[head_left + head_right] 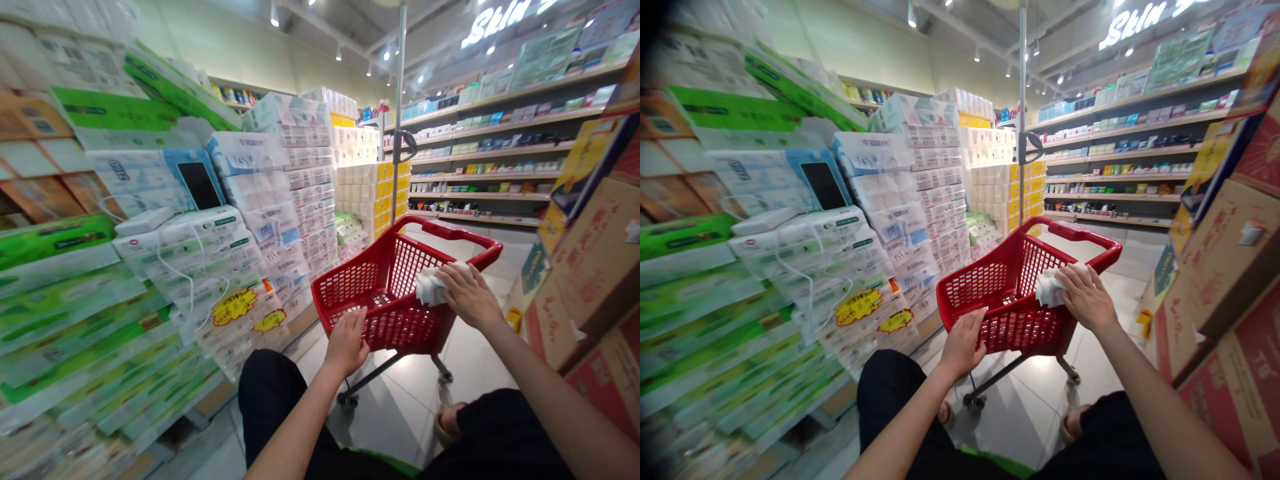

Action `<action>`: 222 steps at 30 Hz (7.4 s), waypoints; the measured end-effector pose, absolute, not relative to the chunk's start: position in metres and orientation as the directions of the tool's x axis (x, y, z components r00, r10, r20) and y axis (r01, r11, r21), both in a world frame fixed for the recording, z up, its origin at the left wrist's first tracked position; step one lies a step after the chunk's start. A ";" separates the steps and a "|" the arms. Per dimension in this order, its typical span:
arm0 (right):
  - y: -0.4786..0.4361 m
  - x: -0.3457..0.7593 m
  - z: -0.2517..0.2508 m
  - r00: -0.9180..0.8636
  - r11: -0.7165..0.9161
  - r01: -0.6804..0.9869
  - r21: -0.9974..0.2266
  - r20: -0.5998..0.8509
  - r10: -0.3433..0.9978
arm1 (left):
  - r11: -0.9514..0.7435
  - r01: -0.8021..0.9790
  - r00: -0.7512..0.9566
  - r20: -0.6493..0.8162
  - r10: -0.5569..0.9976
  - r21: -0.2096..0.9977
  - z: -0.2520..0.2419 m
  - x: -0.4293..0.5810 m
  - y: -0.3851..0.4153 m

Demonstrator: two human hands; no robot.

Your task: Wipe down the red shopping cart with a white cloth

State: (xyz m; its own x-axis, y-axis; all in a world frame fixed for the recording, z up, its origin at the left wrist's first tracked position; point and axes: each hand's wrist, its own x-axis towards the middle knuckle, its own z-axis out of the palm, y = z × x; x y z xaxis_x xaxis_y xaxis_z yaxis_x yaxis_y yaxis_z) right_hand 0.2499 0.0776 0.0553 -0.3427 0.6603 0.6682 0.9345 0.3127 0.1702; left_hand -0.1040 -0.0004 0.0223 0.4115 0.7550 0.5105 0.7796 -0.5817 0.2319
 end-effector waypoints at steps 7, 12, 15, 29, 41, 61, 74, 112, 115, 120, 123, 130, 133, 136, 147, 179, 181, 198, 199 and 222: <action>0.087 0.229 0.054 -0.215 0.194 0.975 0.111 0.707 0.674 | -0.681 0.704 0.534 0.480 0.696 0.204 0.036 -0.123 0.000; 0.091 0.215 0.054 -0.259 0.257 0.961 0.106 0.677 0.689 | -0.601 0.778 0.465 0.477 0.746 0.181 0.027 -0.156 0.011; 0.079 0.174 0.045 -0.300 0.343 0.937 0.070 0.668 0.681 | -0.552 0.807 0.405 0.485 0.775 0.209 0.019 -0.159 0.011; 0.029 0.072 0.021 -0.547 0.669 0.744 0.006 0.580 0.604 | -0.553 0.812 0.396 0.518 0.758 0.189 0.013 -0.121 0.000; 0.076 0.179 0.029 -0.337 0.379 0.923 0.058 0.597 0.728 | -0.596 0.797 0.477 0.507 0.718 0.093 0.011 -0.171 0.026; -0.016 0.047 0.013 -0.421 0.551 0.835 -0.005 0.640 0.643 | -0.437 0.899 0.349 0.537 0.768 0.040 0.009 -0.126 0.015; -0.004 0.135 0.000 -0.432 0.567 0.823 0.016 0.666 0.608 | -0.680 0.726 0.563 0.477 0.675 0.104 0.013 -0.128 0.010; 0.010 0.194 -0.031 -0.078 0.338 0.911 -0.236 0.706 0.704 | -0.792 0.609 0.699 0.494 0.517 -0.033 0.012 -0.095 0.023; -0.004 0.163 -0.031 -0.025 0.309 0.917 -0.252 0.739 0.674 | -0.782 0.624 0.683 0.500 0.532 -0.021 0.010 -0.083 0.020; -0.031 0.112 -0.036 0.002 0.334 0.901 -0.276 0.773 0.634 | -0.742 0.669 0.655 0.511 0.557 -0.049 0.012 -0.061 0.008; -0.031 0.122 -0.039 -0.059 0.421 0.873 -0.245 0.805 0.591 | -0.741 0.670 0.661 0.496 0.563 -0.052 0.016 -0.056 0.006; -0.012 0.182 -0.037 -0.342 0.670 0.730 -0.130 0.780 0.524 | -0.858 0.498 0.818 0.400 0.414 -0.129 0.035 -0.065 0.014; -0.008 0.190 -0.036 -0.328 0.674 0.723 -0.153 0.782 0.530 | -0.859 0.488 0.822 0.413 0.393 -0.154 0.042 -0.074 0.024; -0.001 0.200 -0.037 -0.300 0.665 0.721 -0.195 0.777 0.554 | -0.777 0.618 0.719 0.485 0.498 -0.118 0.046 -0.092 0.043; 0.025 0.214 -0.046 0.037 0.437 0.792 -0.427 0.748 0.663 | -0.592 0.804 0.516 0.552 0.655 -0.049 0.040 -0.097 0.055; 0.028 0.166 -0.006 -0.123 0.352 0.918 -0.180 0.715 0.688 | -0.656 0.753 0.509 0.584 0.632 0.053 0.055 -0.071 0.028; 0.025 0.145 -0.005 -0.130 0.349 0.922 -0.167 0.715 0.687 | -0.650 0.757 0.494 0.590 0.638 0.068 0.058 -0.068 0.027; 0.015 0.138 0.013 -0.205 0.439 0.867 -0.235 0.634 0.745 | -0.687 0.715 0.639 0.522 0.565 -0.132 0.049 -0.078 0.045; 0.014 0.135 0.013 -0.183 0.421 0.874 -0.244 0.638 0.748 | -0.689 0.712 0.639 0.531 0.557 -0.134 0.050 -0.087 0.044; 0.002 0.124 0.013 -0.155 0.404 0.883 -0.240 0.663 0.733 | -0.712 0.699 0.629 0.531 0.567 -0.068 0.079 -0.064 0.035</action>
State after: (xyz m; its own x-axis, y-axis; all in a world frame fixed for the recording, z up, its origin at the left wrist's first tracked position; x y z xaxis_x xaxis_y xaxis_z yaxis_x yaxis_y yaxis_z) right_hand 0.1238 0.0016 0.0131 -0.1550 0.7326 0.6627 0.8829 0.4038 -0.2399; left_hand -0.0644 0.0348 0.0792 0.6293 0.5671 0.5314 0.6989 -0.7120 -0.0677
